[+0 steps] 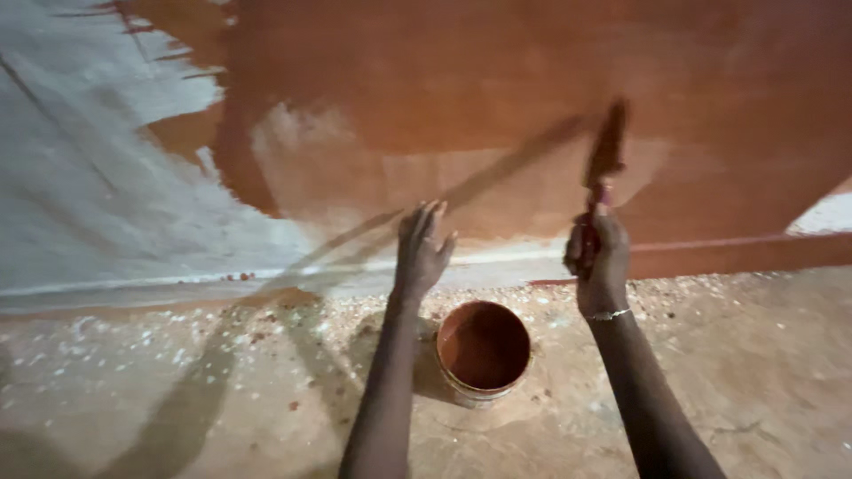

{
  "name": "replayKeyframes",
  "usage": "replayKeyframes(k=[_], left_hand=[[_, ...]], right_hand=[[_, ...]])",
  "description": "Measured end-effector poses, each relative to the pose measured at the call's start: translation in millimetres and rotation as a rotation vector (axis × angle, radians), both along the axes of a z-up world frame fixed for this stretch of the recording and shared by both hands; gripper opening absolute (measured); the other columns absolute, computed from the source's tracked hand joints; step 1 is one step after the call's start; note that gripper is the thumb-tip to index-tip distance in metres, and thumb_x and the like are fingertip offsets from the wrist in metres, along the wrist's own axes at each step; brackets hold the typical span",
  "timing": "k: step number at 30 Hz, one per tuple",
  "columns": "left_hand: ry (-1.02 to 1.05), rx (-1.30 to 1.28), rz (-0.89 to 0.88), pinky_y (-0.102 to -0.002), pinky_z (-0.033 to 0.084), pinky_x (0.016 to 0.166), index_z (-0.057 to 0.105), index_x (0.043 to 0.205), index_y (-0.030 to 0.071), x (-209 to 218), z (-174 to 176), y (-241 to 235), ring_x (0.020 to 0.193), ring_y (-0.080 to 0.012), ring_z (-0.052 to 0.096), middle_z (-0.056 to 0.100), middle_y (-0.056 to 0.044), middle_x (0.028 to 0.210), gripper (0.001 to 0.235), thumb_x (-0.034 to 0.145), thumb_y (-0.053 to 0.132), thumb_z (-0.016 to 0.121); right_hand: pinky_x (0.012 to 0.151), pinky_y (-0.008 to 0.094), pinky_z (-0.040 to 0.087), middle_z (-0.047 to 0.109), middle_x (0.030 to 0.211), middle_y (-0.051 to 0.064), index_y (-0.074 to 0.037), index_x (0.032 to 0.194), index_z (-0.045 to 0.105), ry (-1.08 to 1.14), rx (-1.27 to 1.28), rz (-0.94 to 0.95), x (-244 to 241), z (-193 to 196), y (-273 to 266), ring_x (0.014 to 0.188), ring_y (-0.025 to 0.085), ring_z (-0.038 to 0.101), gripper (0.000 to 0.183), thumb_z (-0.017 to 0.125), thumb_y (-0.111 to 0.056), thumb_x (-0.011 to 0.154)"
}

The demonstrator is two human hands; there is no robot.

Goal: The person paints a wall with reddish-brown paint using a brush. They repeatedly dip the brush into a paint bucket and apply paint in horizontal strokes, gradually covering the lower portion of the wall.

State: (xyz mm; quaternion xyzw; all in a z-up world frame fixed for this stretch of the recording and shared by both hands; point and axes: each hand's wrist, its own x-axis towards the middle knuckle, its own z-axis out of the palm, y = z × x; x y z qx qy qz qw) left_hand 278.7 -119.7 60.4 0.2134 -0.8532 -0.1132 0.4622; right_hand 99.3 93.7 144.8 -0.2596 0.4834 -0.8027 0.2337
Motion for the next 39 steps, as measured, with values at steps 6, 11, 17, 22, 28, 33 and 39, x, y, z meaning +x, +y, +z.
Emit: replayKeyframes(k=[6,11,17,22,28,33,39], left_hand=[[-0.075,-0.039,-0.008,-0.055,0.034,0.118,0.052,0.144,0.005,4,0,6,0.140,-0.0392,0.047,0.055,-0.019,0.146,0.058,0.093,0.022,0.071],[-0.171,-0.018,0.007,-0.057,0.032,0.115,0.052,0.141,0.002,-17,-2,8,0.138,-0.0396,0.046,0.055,-0.020,0.142,0.059,0.089,0.023,0.071],[-0.091,0.018,-0.063,-0.052,0.036,0.115,0.054,0.140,0.003,-47,8,23,0.138,-0.0397,0.047,0.055,-0.019,0.143,0.057,0.090,0.022,0.074],[-0.127,-0.049,-0.105,-0.054,0.034,0.119,0.055,0.140,0.004,-68,12,41,0.137,-0.0390,0.048,0.055,-0.018,0.142,0.057,0.089,0.020,0.075],[-0.183,-0.034,-0.128,-0.054,0.034,0.117,0.054,0.142,0.005,-80,16,50,0.136,-0.0376,0.049,0.055,-0.018,0.144,0.058,0.090,0.021,0.074],[-0.234,-0.106,-0.076,-0.055,0.035,0.117,0.053,0.140,0.003,-89,15,52,0.137,-0.0378,0.048,0.055,-0.018,0.143,0.056,0.091,0.022,0.073],[-0.212,-0.066,-0.132,-0.054,0.034,0.116,0.056,0.139,0.004,-112,11,63,0.137,-0.0375,0.048,0.057,-0.017,0.141,0.055,0.091,0.023,0.074]], right_hand=[[0.034,0.025,0.025,0.040,0.053,-0.007,-0.012,0.083,0.052,0.035,0.281,0.134,4,18,0,0.039,0.007,0.032,0.027,0.057,-0.032,0.100],[0.033,0.025,0.025,0.040,0.048,-0.004,-0.006,0.093,0.058,0.201,0.391,0.600,28,17,-8,0.036,0.009,0.032,0.033,0.054,-0.037,0.101],[0.035,0.025,0.023,0.039,0.055,-0.009,-0.010,0.086,0.061,-0.018,0.197,0.187,-56,25,27,0.041,0.005,0.029,0.027,0.056,-0.031,0.102],[0.039,0.025,0.026,0.045,0.055,-0.006,-0.016,0.085,0.058,-0.051,-0.065,-0.090,-115,12,76,0.044,0.006,0.036,0.029,0.052,-0.036,0.105],[0.038,0.024,0.029,0.046,0.058,-0.008,-0.015,0.093,0.056,-0.022,0.263,0.172,-85,-5,45,0.044,0.005,0.037,0.021,0.057,-0.033,0.104],[0.033,0.025,0.024,0.042,0.053,-0.007,-0.014,0.094,0.061,0.072,0.336,0.484,-79,-32,43,0.038,0.007,0.033,0.022,0.052,-0.033,0.100],[0.038,0.022,0.025,0.041,0.057,-0.009,-0.016,0.094,0.060,-0.172,-0.034,0.115,-182,-23,93,0.043,0.003,0.034,0.020,0.057,-0.034,0.102]])
